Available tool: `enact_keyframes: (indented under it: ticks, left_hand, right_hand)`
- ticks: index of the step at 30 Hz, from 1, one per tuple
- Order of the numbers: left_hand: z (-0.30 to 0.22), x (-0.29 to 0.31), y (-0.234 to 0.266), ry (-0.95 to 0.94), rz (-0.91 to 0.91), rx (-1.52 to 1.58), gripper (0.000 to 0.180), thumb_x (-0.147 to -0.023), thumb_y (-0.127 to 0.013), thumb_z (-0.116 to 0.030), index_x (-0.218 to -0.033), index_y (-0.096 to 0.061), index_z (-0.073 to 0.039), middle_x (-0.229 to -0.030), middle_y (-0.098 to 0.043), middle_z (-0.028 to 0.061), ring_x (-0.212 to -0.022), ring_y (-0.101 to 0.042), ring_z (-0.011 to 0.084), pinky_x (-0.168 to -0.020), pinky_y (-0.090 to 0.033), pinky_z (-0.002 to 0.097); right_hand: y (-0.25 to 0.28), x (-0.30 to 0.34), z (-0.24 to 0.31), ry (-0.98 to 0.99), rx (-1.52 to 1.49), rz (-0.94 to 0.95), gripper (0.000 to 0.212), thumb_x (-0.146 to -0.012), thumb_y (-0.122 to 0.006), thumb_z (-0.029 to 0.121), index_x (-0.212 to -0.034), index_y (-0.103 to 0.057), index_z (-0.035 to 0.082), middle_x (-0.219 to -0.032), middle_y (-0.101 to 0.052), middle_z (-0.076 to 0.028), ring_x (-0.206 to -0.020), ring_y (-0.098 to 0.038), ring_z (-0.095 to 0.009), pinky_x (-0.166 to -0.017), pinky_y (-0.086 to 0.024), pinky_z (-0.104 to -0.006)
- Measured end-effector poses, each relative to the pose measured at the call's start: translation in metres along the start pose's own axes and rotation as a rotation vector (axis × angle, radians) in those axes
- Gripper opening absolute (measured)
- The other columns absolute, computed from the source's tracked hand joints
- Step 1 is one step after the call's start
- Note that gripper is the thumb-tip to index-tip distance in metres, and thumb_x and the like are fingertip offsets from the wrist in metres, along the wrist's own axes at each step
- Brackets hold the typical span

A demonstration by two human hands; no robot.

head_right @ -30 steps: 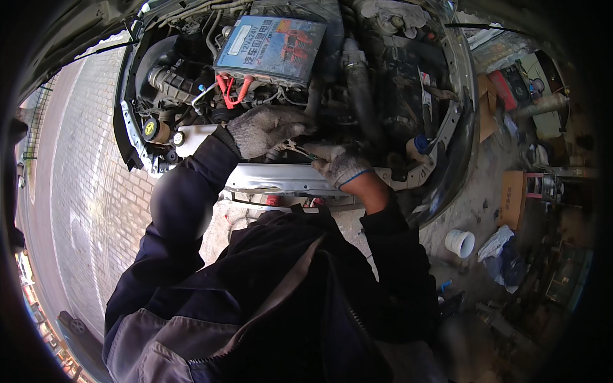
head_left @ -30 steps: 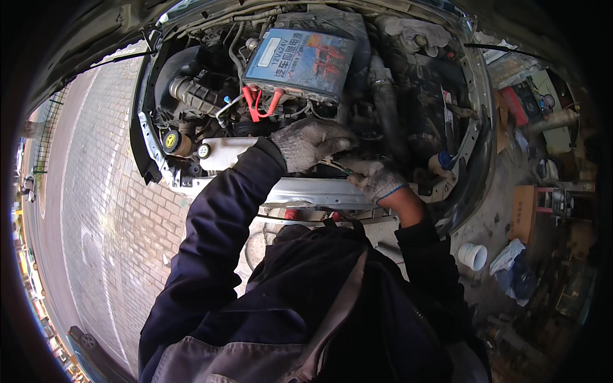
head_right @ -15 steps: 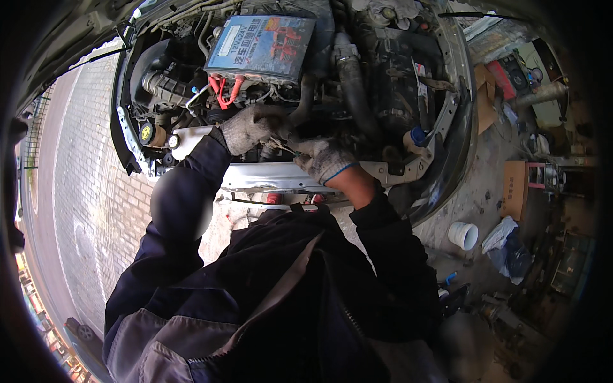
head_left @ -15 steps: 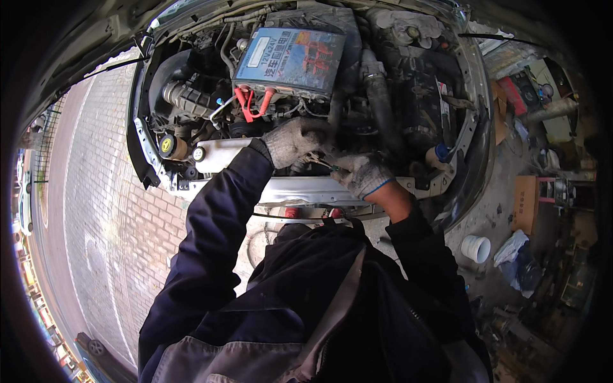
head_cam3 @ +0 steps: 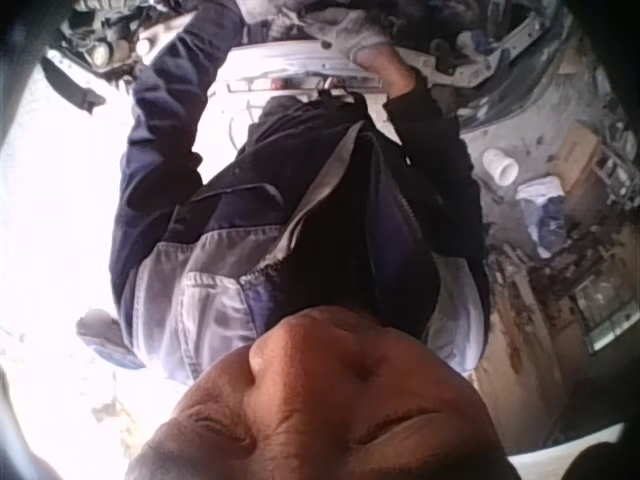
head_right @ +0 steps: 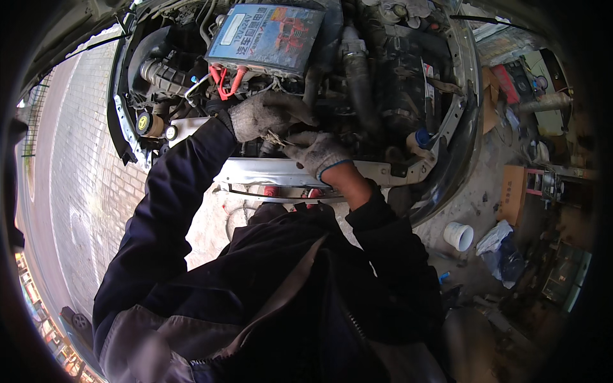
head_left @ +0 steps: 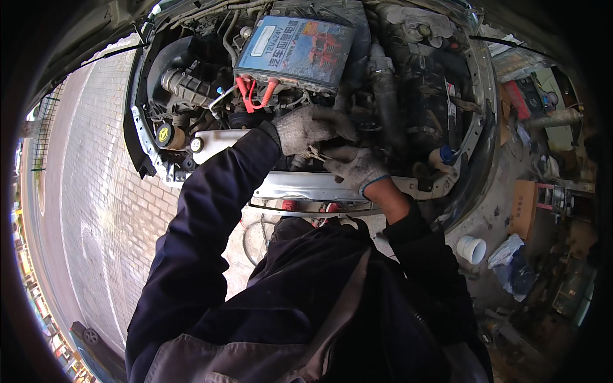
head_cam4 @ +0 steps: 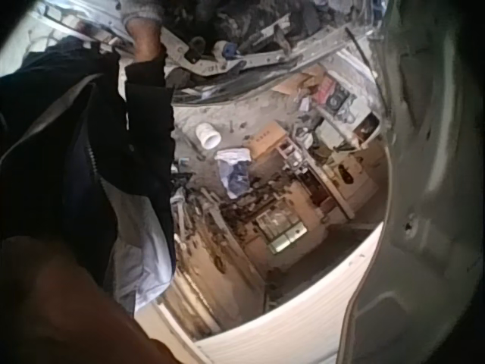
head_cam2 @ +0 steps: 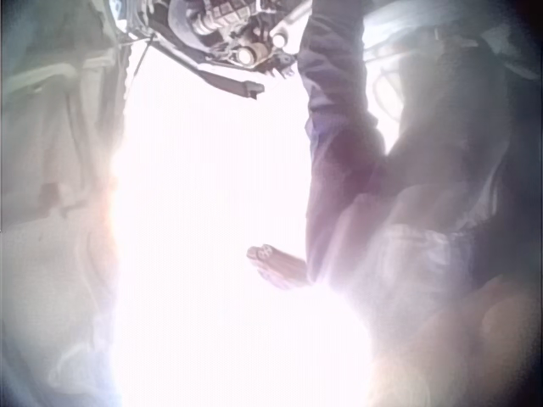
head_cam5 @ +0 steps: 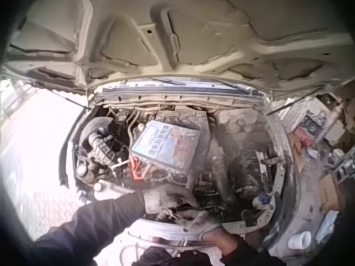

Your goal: The person uses pliers to loosen and remove a hose clamp from a black rubber hose in the engine bay, then retrieves a headlight assembly and positions it into the front of the vehicle. The task ends with the headlight being aligned but not fully secured.

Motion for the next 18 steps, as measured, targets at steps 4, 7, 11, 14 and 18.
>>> enact_keyframes:
  ticks: [4, 7, 11, 14, 18]
  left_hand:
    - [0.003, 0.010, -0.002, 0.035, -0.073, 0.120, 0.031, -0.104, -0.058, -0.008, -0.126, -0.078, 0.001, -0.125, -0.080, 0.0116, -0.120, -0.072, 0.0204, -0.112, -0.054, 0.0367]
    - [0.003, 0.014, -0.005, 0.015, -0.123, 0.094, 0.031, -0.103, -0.058, -0.008, -0.125, -0.078, 0.001, -0.124, -0.080, 0.0112, -0.118, -0.073, 0.0197, -0.111, -0.055, 0.0359]
    - [0.002, 0.016, -0.008, -0.020, -0.165, -0.032, 0.036, -0.096, -0.056, -0.005, -0.124, -0.078, 0.000, -0.122, -0.081, 0.0122, -0.117, -0.074, 0.0215, -0.110, -0.056, 0.0371]
    - [0.001, 0.017, -0.010, -0.053, -0.184, 0.016, 0.039, -0.093, -0.056, -0.004, -0.125, -0.078, -0.001, -0.121, -0.081, 0.0134, -0.117, -0.075, 0.0231, -0.110, -0.056, 0.0382]
    - [0.001, 0.025, -0.015, -0.005, -0.221, -0.071, 0.041, -0.090, -0.057, -0.003, -0.124, -0.079, -0.003, -0.120, -0.081, 0.0140, -0.117, -0.076, 0.0234, -0.108, -0.057, 0.0379]
  right_hand:
    - [-0.006, -0.007, -0.017, -0.318, -0.587, -0.149, 0.042, -0.110, -0.065, 0.047, -0.121, -0.076, 0.007, -0.069, -0.071, -0.010, -0.048, -0.058, -0.017, -0.042, -0.038, -0.0333]
    - [-0.010, -0.006, -0.019, -0.410, -0.598, -0.031, 0.050, -0.111, -0.063, 0.051, -0.130, -0.071, 0.005, -0.078, -0.074, -0.013, -0.053, -0.065, -0.020, -0.044, -0.048, -0.0329]
    - [-0.025, 0.001, -0.017, -0.439, -0.919, 0.004, 0.055, -0.113, -0.056, 0.051, -0.133, -0.069, 0.001, -0.098, -0.079, -0.017, -0.069, -0.076, -0.026, -0.061, -0.064, -0.0388]
    - [-0.031, 0.006, -0.009, -0.402, -1.028, 0.104, 0.054, -0.116, -0.052, 0.047, -0.135, -0.069, -0.001, -0.106, -0.079, -0.018, -0.080, -0.080, -0.028, -0.073, -0.070, -0.0422]
    - [-0.034, 0.011, -0.004, -0.366, -1.057, 0.172, 0.053, -0.117, -0.049, 0.043, -0.135, -0.068, -0.003, -0.106, -0.080, -0.018, -0.083, -0.080, -0.028, -0.075, -0.070, -0.0421]
Point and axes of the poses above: each hand's wrist, its own x-axis away from the middle knuckle, its own y-axis out of the back of the hand, z = x × y, the point moved 6 cm from there along -x, towards the middle knuckle
